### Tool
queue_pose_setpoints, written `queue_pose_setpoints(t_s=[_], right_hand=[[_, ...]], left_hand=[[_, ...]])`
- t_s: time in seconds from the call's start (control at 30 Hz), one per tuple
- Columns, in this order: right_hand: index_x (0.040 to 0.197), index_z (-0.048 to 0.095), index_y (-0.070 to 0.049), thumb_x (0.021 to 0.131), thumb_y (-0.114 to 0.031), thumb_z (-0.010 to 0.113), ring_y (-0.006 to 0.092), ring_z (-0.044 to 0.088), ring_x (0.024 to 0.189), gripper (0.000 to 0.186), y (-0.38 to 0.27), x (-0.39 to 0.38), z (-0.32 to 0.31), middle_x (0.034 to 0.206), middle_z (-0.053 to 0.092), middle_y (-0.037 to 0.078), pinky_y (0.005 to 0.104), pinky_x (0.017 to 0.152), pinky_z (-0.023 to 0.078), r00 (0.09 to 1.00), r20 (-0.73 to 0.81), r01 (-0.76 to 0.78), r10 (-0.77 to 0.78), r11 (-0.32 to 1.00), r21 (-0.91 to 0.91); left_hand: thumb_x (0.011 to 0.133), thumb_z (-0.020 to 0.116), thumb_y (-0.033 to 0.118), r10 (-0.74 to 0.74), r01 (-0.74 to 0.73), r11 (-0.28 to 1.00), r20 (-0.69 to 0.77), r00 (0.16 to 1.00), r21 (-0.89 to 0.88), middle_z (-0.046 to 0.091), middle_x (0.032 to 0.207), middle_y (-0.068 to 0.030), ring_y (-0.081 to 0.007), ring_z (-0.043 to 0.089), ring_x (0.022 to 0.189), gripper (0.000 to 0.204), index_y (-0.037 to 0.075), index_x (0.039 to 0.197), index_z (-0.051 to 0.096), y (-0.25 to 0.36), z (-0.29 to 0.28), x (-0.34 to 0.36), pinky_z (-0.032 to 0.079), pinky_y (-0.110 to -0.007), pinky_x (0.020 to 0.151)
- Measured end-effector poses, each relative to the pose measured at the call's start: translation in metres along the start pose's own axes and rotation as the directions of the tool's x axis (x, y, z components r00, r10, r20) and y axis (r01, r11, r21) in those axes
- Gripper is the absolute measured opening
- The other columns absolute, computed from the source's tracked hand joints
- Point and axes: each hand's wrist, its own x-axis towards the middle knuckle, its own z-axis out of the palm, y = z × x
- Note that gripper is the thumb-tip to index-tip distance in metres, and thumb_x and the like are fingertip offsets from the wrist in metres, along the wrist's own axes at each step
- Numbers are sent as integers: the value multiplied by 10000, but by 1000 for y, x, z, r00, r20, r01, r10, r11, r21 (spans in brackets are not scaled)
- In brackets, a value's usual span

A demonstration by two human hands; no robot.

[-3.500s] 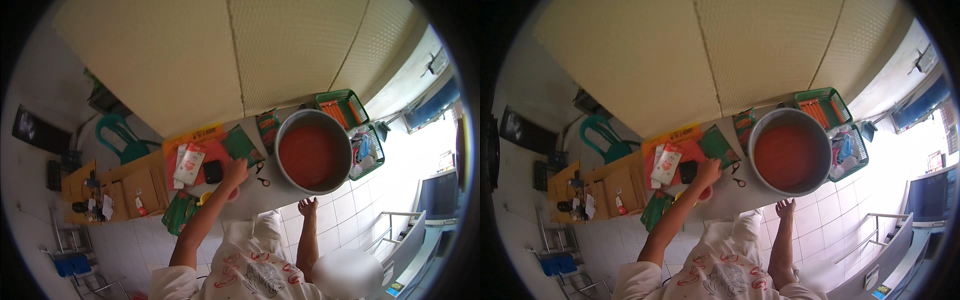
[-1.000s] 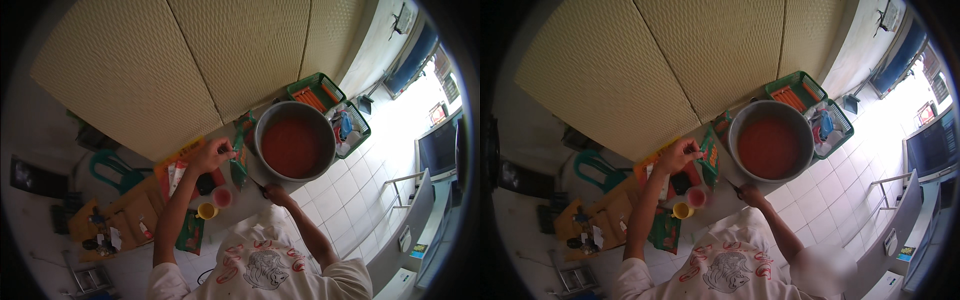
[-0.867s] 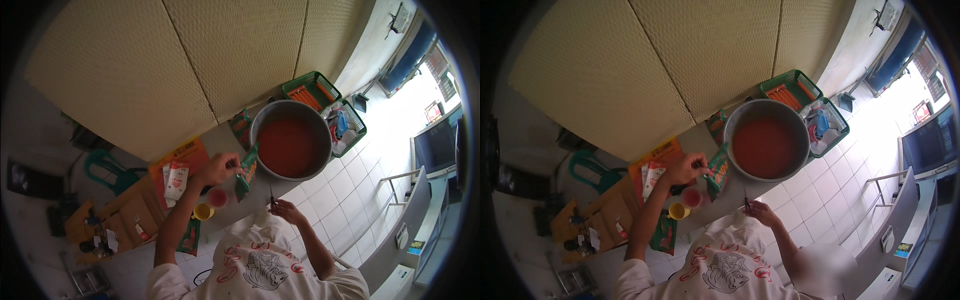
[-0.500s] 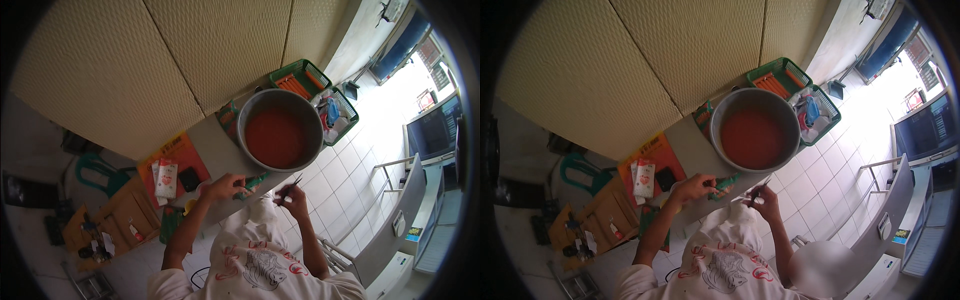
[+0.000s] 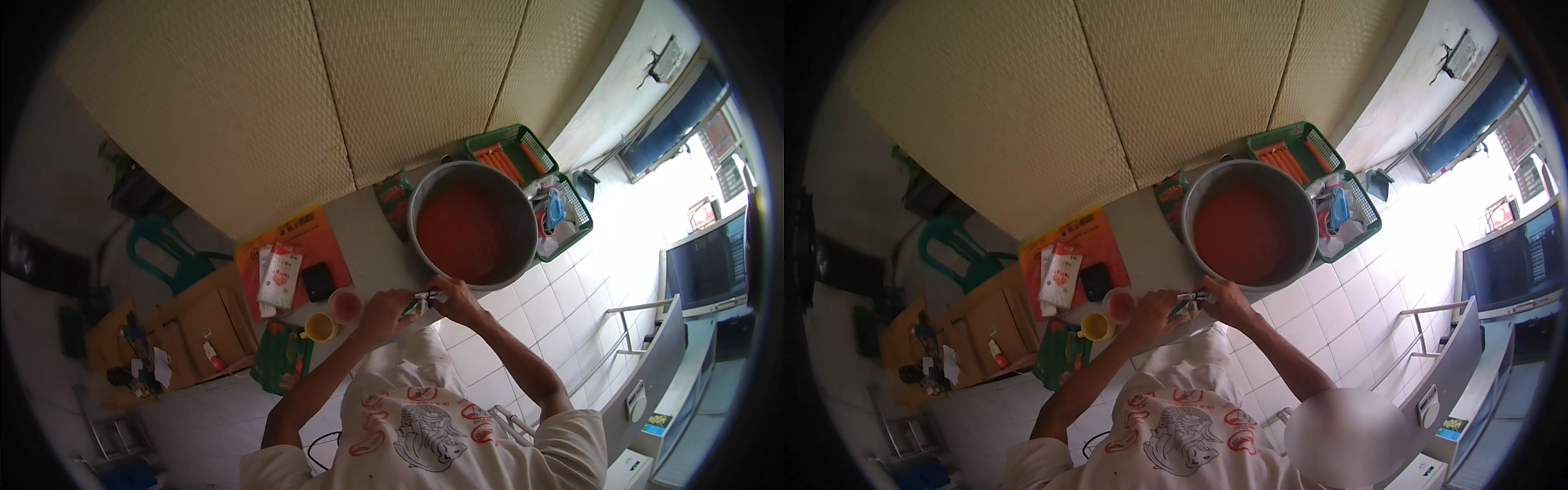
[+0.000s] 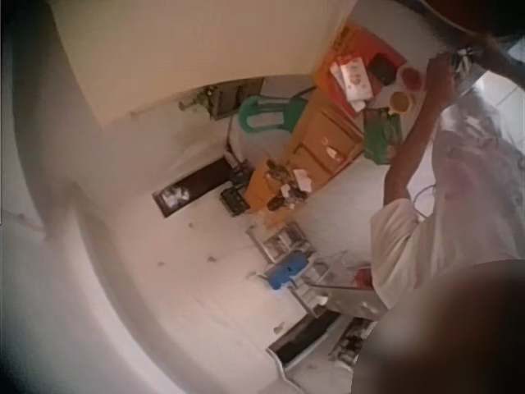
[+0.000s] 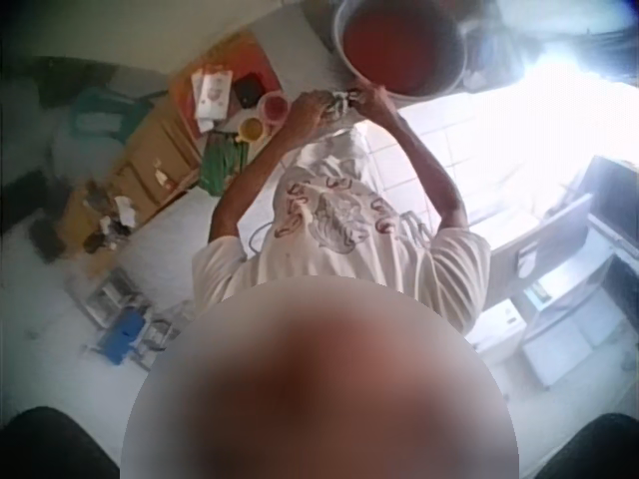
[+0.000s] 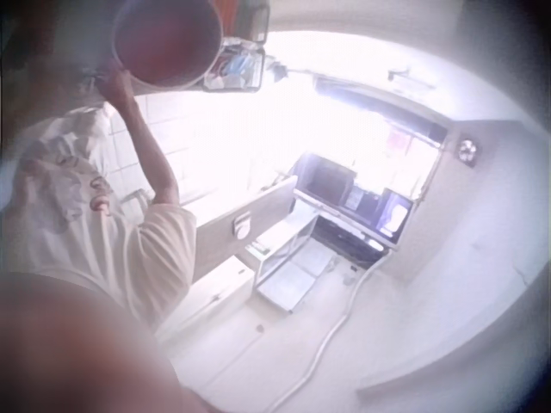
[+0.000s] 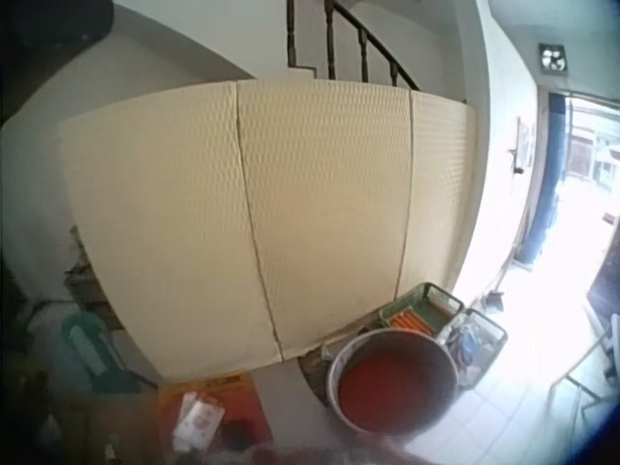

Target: The person repeatedly cuts green paper pieces with scissors over a metal bowl containing red liquid. They dip the cut pieces into the liquid, then place them into a green basket. The process is repeated multiple times throughout the clip.

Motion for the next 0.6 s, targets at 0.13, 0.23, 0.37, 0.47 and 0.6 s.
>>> queue_pose_setpoints(t_s=[0.13, 0.23, 0.37, 0.47, 0.6], right_hand=[[1136, 650, -56, 807, 18, 775, 373, 749, 1059, 360, -7, -8, 0, 1052, 760, 151, 451, 892, 598, 999, -30, 20, -20, 1000, 6], [1125, 653, -55, 800, 31, 776, 353, 755, 1052, 358, -11, -14, 1, 1054, 760, 147, 437, 899, 598, 999, -32, -8, 9, 1000, 19], [1099, 663, -51, 782, 58, 779, 328, 767, 1015, 356, -13, -13, 5, 1029, 766, 143, 426, 870, 604, 998, -56, 38, -34, 997, 62], [1082, 678, -50, 777, 62, 797, 292, 778, 925, 346, -12, -10, 3, 957, 774, 132, 408, 800, 611, 1000, 0, -15, 15, 998, 54], [1070, 694, -50, 794, 52, 819, 220, 773, 803, 319, -9, -15, -11, 853, 770, 104, 379, 698, 605, 994, 42, -97, 96, 995, 8]], left_hand=[[926, 734, 90, -63, 66, 988, 27, 998, -139, 750, 986, -165, -373, 741, 906, 274, 56, 1198, 715, -4, 3, -5, 578, -469, 789], [939, 711, 64, -88, 111, 965, 103, 991, -239, 746, 947, -182, -405, 735, 849, 249, 44, 1187, 707, -9, -2, -2, 576, -482, 733], [946, 697, 56, 20, -2, 965, 65, 998, -264, 746, 899, -187, -410, 741, 835, 150, 36, 1095, 708, -9, -5, 1, 570, -502, 713], [935, 704, 82, 101, -84, 985, 113, 988, -148, 753, 891, -168, -381, 756, 838, 137, 61, 1069, 723, -13, -9, -1, 588, -487, 718], [923, 702, 132, 158, -165, 986, 164, 974, 30, 751, 855, -134, -336, 770, 810, 86, 93, 998, 719, -33, -21, -8, 612, -468, 703]])
